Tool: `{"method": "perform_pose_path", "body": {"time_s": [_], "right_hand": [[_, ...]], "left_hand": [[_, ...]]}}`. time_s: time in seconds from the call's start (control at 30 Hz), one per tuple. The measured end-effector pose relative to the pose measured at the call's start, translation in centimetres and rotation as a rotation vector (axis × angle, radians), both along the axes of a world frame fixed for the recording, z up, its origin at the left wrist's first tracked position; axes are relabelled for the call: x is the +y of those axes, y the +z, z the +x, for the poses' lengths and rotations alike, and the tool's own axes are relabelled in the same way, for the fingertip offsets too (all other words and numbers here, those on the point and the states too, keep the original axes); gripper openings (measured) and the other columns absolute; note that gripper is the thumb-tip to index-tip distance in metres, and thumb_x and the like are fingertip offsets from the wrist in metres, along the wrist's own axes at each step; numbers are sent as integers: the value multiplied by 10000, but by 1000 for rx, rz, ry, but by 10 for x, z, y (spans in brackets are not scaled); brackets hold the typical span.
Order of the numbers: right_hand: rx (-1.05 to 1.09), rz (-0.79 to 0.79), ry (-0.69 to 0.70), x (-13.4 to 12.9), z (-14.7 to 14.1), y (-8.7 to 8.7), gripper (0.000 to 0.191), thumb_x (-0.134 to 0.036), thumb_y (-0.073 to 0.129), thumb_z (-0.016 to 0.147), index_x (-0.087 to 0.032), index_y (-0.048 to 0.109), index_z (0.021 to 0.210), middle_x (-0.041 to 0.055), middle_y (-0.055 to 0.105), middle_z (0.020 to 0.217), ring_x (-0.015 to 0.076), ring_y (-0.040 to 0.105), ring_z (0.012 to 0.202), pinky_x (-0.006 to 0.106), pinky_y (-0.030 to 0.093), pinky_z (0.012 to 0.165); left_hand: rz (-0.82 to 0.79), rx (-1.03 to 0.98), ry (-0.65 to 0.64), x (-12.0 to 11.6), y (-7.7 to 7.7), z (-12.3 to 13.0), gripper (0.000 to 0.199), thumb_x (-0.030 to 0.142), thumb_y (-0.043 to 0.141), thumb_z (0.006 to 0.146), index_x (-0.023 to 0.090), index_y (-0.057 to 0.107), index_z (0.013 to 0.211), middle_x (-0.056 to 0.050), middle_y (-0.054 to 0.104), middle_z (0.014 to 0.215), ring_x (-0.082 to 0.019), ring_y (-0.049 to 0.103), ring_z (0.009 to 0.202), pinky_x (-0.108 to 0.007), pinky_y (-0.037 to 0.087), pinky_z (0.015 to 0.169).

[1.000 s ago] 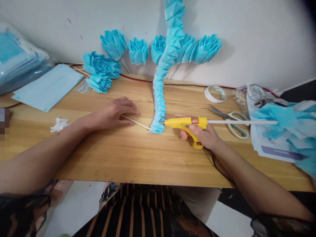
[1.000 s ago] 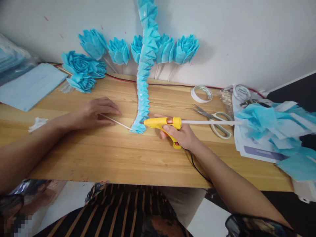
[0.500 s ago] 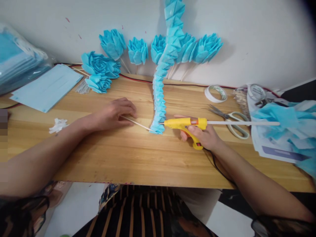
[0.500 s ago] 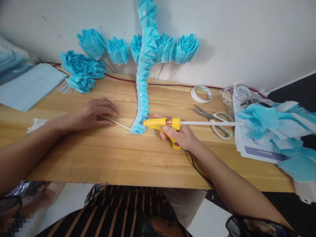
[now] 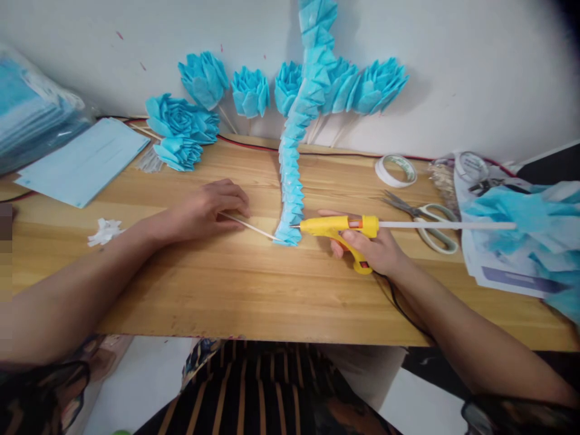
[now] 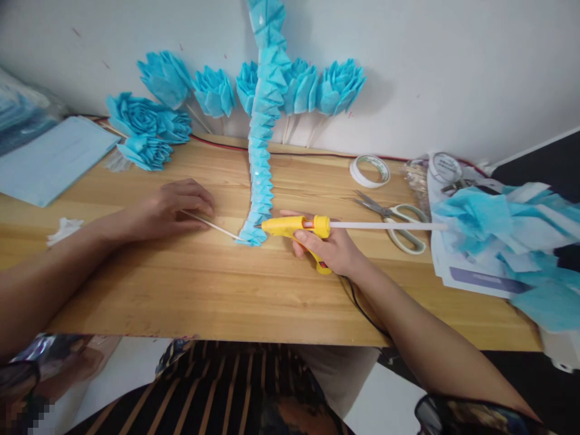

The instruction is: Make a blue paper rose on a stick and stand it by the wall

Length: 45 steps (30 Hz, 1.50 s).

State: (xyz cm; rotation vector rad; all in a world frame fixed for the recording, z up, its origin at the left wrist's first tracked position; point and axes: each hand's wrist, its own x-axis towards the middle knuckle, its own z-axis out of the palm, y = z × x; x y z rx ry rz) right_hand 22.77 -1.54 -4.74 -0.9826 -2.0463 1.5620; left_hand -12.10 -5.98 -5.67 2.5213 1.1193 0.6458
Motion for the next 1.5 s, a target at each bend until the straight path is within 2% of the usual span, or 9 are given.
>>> {"method": "perform_pose_path", "body": {"time_s": [0.6, 0.7, 0.8, 0.97, 1.03, 1.2, 1.3, 1.37, 1.5], "right_hand": [[41, -1, 9, 0, -1, 0, 541, -611, 578, 908, -172, 677, 1208, -14, 585, 584, 151, 518, 562, 303, 437, 578], [37, 40, 37, 1, 0, -2, 432, -579, 554, 933, -185, 726, 982, -3, 588, 600, 138, 507, 564, 296, 430, 583], [29, 81, 65, 3, 1, -5, 436, -540, 527, 958, -191, 698, 763, 9, 587, 615, 128, 510, 584, 285, 428, 589], [59, 88, 75, 5, 1, -10, 458, -549, 547, 947, -179, 684, 714, 11, 601, 614, 115, 520, 585, 269, 439, 601], [92, 50, 57, 6, 1, -11, 468, -598, 574, 914, -179, 701, 751, 13, 619, 608, 123, 543, 584, 272, 458, 607], [234, -175, -46, 9, 2, -5, 529, -676, 662, 801, -199, 725, 1019, 30, 709, 663, 199, 669, 660, 330, 554, 698], [294, -232, -124, 12, 2, -2, 506, -693, 668, 777, -201, 719, 881, 60, 732, 682, 226, 695, 677, 353, 580, 724], [314, -249, -160, 15, 3, -2, 517, -715, 654, 772, -199, 687, 773, 80, 736, 685, 229, 696, 676, 339, 578, 687], [327, -288, -224, 25, 5, -7, 553, -757, 610, 775, -207, 649, 736, 72, 704, 634, 221, 685, 651, 304, 537, 578]], "left_hand": [[12, -9, -23, 1, 0, 0, 190, 318, 615, 965, 179, 708, 877, -97, 703, 1008, -186, 633, 946, -285, 471, 852], [-6, 7, -16, 1, 2, 0, 183, 335, 638, 952, 178, 715, 899, -94, 698, 1025, -187, 628, 963, -290, 468, 865], [-38, 12, -1, 1, 3, 2, 205, 368, 667, 935, 172, 718, 911, -95, 686, 1042, -194, 619, 989, -305, 463, 887], [-99, 20, 28, 4, 2, 3, 249, 419, 699, 900, 171, 718, 911, -92, 675, 1041, -209, 613, 999, -327, 458, 899], [-128, 43, 23, 7, 3, 3, 237, 408, 710, 888, 173, 716, 917, -88, 673, 1045, -214, 613, 1005, -330, 450, 905], [-190, 143, 14, 12, 10, 5, 233, 407, 697, 892, 175, 701, 909, -81, 657, 1047, -220, 597, 1009, -334, 432, 916], [-217, 183, 20, 15, 13, 7, 254, 420, 711, 876, 178, 701, 949, -77, 656, 1059, -222, 593, 1008, -332, 428, 921], [-230, 188, 31, 14, 14, 7, 277, 426, 716, 871, 175, 700, 988, -78, 660, 1069, -224, 595, 1016, -332, 429, 929], [-210, 165, 74, 8, 14, 8, 286, 410, 690, 891, 163, 692, 1034, -92, 658, 1113, -234, 590, 1061, -338, 431, 959]]}}
